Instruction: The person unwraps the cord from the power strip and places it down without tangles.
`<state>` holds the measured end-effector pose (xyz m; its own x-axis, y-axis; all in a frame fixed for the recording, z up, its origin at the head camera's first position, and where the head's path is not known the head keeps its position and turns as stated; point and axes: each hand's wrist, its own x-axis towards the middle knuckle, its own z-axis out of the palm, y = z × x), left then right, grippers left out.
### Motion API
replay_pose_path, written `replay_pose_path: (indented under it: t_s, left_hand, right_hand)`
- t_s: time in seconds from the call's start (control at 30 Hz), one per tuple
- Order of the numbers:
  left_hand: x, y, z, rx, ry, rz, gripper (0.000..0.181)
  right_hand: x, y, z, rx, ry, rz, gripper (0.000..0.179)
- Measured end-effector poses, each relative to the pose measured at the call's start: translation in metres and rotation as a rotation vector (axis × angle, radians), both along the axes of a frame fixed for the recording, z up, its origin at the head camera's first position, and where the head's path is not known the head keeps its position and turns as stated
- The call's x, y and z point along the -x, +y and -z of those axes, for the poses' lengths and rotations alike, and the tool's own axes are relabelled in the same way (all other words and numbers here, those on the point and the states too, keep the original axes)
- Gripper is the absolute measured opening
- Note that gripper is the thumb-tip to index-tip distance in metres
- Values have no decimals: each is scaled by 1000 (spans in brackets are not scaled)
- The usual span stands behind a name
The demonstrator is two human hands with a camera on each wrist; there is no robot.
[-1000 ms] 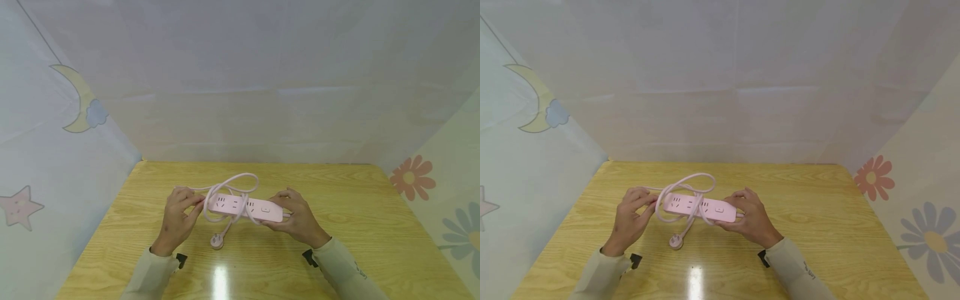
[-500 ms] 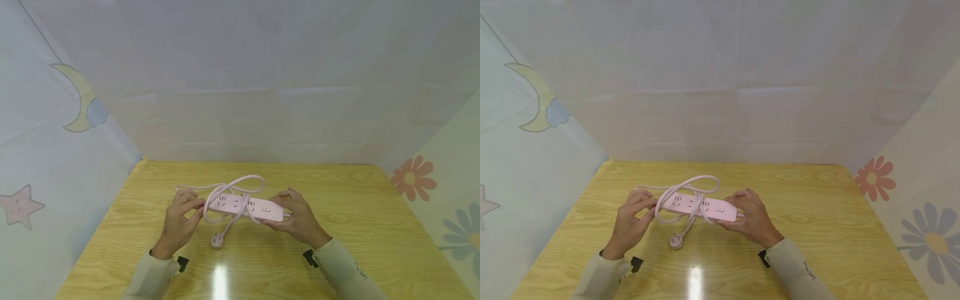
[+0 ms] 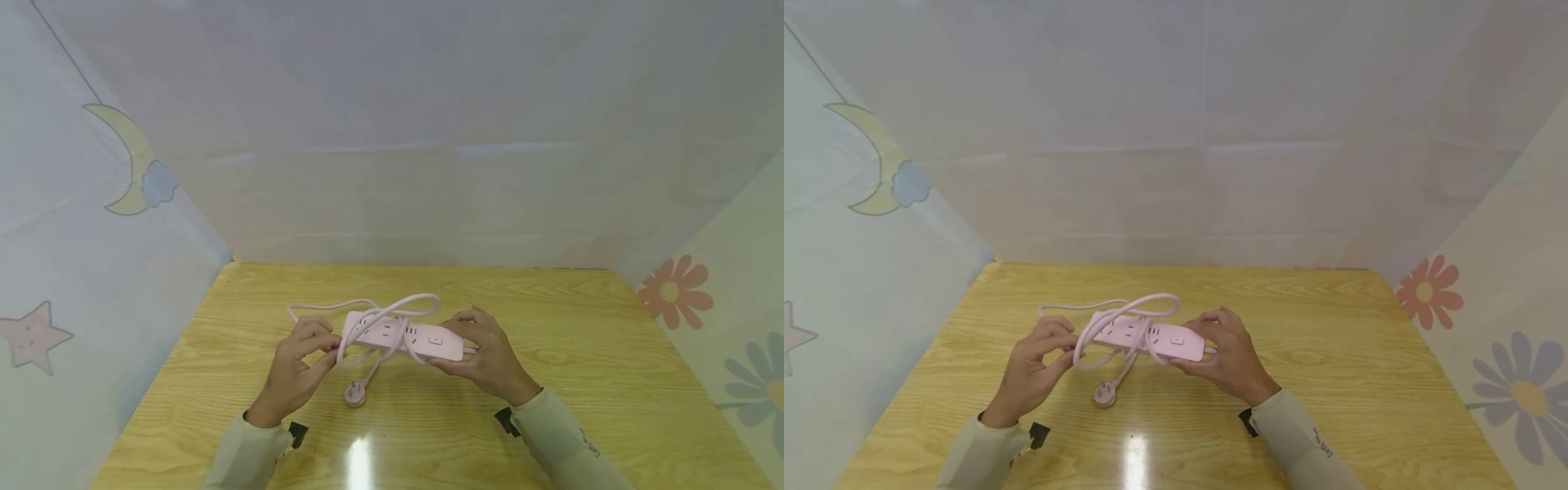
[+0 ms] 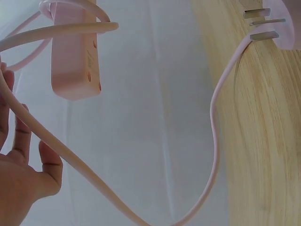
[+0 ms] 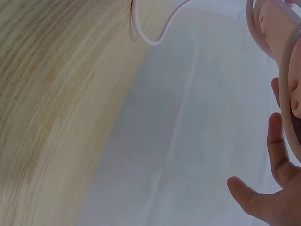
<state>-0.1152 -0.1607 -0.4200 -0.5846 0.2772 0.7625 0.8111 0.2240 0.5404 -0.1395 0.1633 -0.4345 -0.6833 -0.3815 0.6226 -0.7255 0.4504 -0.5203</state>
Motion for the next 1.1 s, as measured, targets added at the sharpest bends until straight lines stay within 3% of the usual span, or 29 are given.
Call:
replay_pose_path:
  t_s: [0.07, 0.17, 0.3, 0.37, 0.5, 0.77, 1.1]
  left_hand:
    - [-1, -1, 0, 3, -11, 34, 26]
    - [-3, -1, 0, 28, -37, 73, 3]
    - [-5, -2, 0, 73, -68, 108, 25]
    - [-6, -3, 0, 89, -78, 121, 25]
    - [-6, -4, 0, 118, -82, 149, 8]
    - [-8, -3, 1, 127, -103, 260, 29]
    - [-12, -6, 1, 213, -203, 307, 26]
  right_hand:
    - [0, 0, 0, -5, 3, 7, 44]
    - [-1, 0, -1, -8, 18, 15, 44]
    - [0, 0, -1, -8, 57, 13, 42]
    - [1, 0, -1, -9, 64, 8, 40]
    - [-1, -1, -2, -6, 33, 7, 42]
    - [0, -1, -4, 1, 0, -8, 44]
    - [1, 1, -4, -16, 58, 15, 43]
